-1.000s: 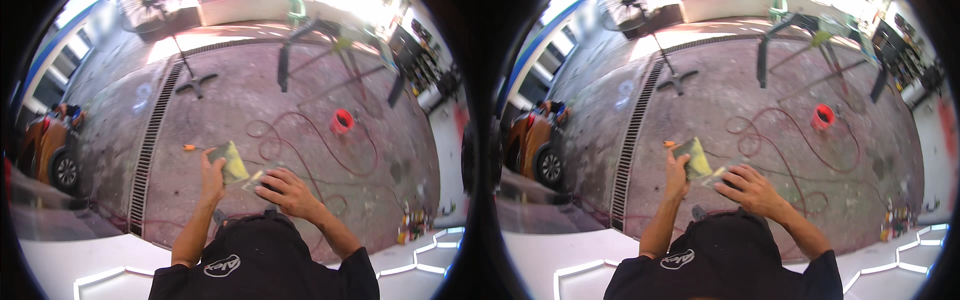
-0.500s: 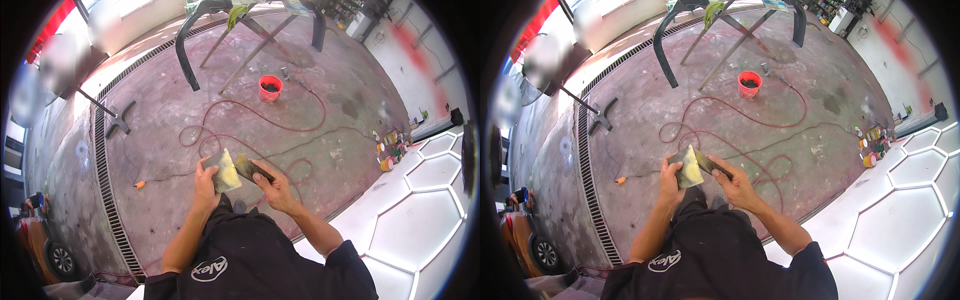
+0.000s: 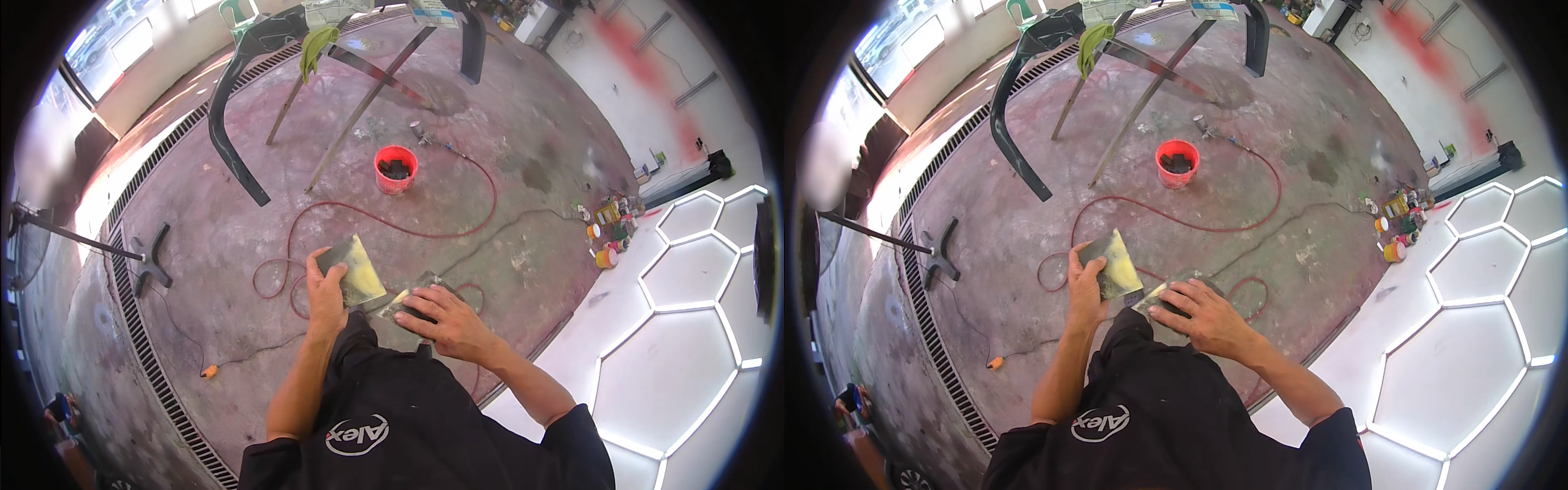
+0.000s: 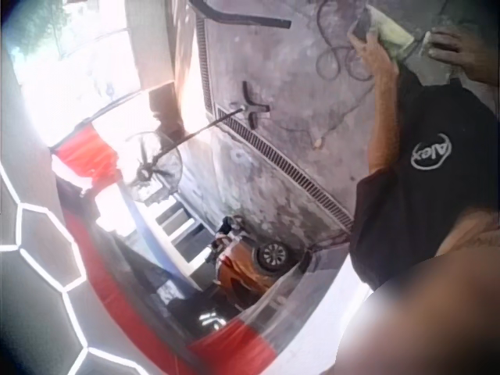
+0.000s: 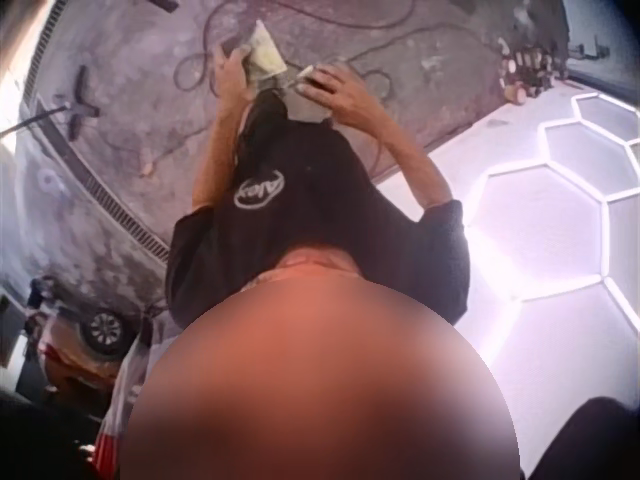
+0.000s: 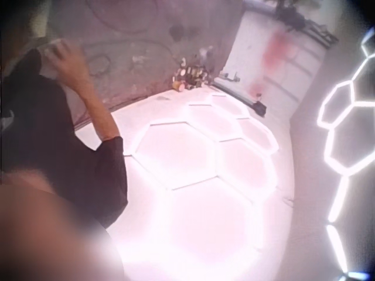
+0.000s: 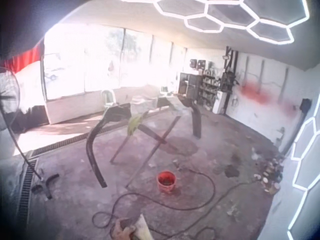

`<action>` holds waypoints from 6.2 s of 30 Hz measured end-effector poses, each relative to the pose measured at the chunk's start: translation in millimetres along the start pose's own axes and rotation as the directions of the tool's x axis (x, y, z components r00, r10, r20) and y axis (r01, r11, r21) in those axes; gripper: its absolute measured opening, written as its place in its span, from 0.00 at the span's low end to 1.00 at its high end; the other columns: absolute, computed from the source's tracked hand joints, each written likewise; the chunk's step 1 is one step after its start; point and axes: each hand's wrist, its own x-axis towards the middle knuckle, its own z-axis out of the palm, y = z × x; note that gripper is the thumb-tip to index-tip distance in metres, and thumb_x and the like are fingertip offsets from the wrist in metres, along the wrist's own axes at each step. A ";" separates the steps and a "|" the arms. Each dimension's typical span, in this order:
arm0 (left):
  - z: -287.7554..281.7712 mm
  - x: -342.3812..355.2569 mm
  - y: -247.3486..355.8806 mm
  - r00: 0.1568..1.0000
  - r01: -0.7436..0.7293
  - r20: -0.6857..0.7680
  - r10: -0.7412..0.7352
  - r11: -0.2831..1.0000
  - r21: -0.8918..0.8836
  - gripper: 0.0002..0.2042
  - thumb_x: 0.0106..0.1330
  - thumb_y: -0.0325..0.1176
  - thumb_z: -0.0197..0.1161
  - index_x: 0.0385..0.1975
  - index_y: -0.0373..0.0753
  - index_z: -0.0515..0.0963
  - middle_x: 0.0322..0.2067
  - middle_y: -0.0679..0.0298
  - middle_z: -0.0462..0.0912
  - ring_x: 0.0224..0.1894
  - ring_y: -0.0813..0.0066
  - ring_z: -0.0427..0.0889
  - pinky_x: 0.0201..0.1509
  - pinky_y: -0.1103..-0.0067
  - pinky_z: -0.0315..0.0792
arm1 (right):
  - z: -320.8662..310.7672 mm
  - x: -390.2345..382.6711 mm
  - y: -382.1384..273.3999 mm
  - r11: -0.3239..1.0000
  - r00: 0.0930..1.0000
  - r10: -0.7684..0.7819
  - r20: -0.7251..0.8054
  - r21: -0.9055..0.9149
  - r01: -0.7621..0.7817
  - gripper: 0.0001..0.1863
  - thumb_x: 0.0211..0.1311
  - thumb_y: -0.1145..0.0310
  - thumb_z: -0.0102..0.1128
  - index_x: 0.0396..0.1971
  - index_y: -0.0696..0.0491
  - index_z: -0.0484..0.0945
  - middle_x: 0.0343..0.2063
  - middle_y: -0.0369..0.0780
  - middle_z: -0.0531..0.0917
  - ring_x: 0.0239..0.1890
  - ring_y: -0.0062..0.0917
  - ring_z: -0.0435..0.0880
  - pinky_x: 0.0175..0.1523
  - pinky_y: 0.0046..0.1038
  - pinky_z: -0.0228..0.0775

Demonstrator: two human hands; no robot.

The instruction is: The person picks up sandpaper and sands a black car bumper placed on a metal stand. They rub the sandpaper over the surface repeatedly, occasionally switching hands and adjusting grip.

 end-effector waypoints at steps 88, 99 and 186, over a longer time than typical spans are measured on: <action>422.4 855.5 123.2 0.900 -0.372 -0.214 0.379 0.925 0.075 0.19 0.76 0.24 0.61 0.65 0.32 0.72 0.53 0.57 0.85 0.50 0.70 0.89 0.55 0.71 0.86 | -223.3 514.4 927.5 0.990 0.932 0.120 -0.342 0.112 -0.087 0.28 0.44 0.59 0.77 0.52 0.39 0.91 0.60 0.31 0.82 0.67 0.42 0.72 0.67 0.49 0.60; 415.6 852.1 127.2 0.895 -0.389 -0.200 0.398 0.918 0.083 0.19 0.76 0.23 0.61 0.65 0.32 0.73 0.53 0.57 0.86 0.50 0.71 0.89 0.54 0.71 0.87 | -225.1 531.2 920.1 0.997 0.942 0.023 -0.335 0.082 0.005 0.26 0.46 0.60 0.77 0.51 0.40 0.91 0.60 0.31 0.82 0.65 0.40 0.73 0.65 0.51 0.60; 343.4 789.0 -70.9 0.791 0.033 -0.612 -0.016 0.999 0.017 0.17 0.74 0.22 0.61 0.61 0.37 0.75 0.52 0.64 0.84 0.52 0.76 0.84 0.60 0.75 0.79 | -188.6 644.0 1041.4 0.890 0.748 -0.393 -0.535 -0.426 0.162 0.27 0.47 0.67 0.77 0.52 0.43 0.90 0.61 0.41 0.78 0.67 0.48 0.68 0.69 0.52 0.58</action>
